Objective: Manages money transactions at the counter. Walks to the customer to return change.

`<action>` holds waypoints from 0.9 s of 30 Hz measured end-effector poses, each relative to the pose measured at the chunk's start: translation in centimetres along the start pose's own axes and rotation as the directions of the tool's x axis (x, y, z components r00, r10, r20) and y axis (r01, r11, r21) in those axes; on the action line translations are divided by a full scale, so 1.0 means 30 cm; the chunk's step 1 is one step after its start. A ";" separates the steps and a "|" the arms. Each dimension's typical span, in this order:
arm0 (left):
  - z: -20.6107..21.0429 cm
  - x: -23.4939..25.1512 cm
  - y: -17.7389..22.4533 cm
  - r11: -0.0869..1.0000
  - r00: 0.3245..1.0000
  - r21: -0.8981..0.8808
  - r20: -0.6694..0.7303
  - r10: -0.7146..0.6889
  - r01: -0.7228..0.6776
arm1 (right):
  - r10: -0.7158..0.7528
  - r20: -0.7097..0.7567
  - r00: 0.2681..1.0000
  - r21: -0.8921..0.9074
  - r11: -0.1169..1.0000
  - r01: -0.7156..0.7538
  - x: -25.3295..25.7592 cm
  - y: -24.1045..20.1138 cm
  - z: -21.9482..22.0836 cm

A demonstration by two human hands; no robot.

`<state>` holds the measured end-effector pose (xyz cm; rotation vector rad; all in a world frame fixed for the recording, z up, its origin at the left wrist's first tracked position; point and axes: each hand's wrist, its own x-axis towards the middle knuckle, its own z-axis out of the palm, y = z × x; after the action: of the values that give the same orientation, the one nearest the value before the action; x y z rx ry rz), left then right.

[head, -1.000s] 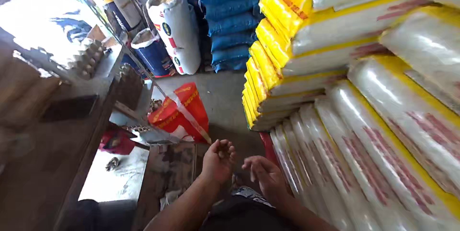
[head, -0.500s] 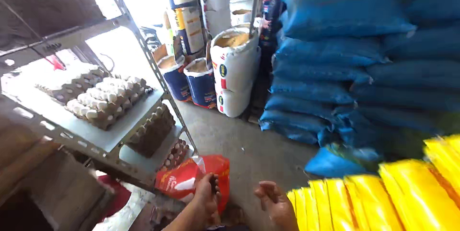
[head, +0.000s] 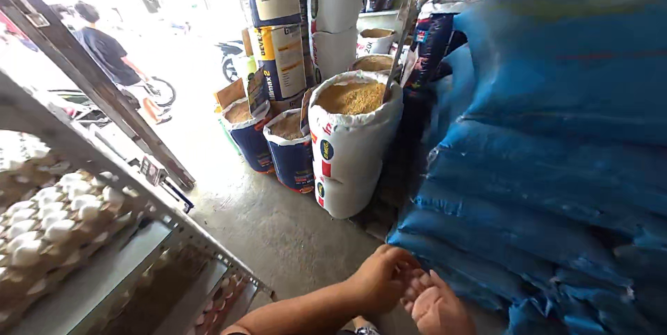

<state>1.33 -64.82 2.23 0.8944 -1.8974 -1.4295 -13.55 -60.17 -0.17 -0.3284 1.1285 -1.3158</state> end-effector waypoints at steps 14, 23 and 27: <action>-0.810 0.387 -0.324 0.851 0.843 0.310 -0.478 -0.245 0.423 | 0.546 0.418 0.726 -0.146 0.830 -0.539 0.992 0.062 0.884; -1.652 0.249 -0.539 0.688 0.710 0.288 -0.524 -0.470 0.667 | 0.692 0.400 0.600 -0.232 0.710 -0.665 1.284 0.459 1.678; -1.992 0.203 -0.625 0.714 0.694 0.246 -0.568 -0.442 0.655 | 0.645 0.461 0.609 -0.258 0.755 -0.604 1.394 0.590 1.977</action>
<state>47.67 -107.29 -0.89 2.0011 -1.6255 -0.9305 37.62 -114.38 -4.89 -0.2850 0.7072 -0.4903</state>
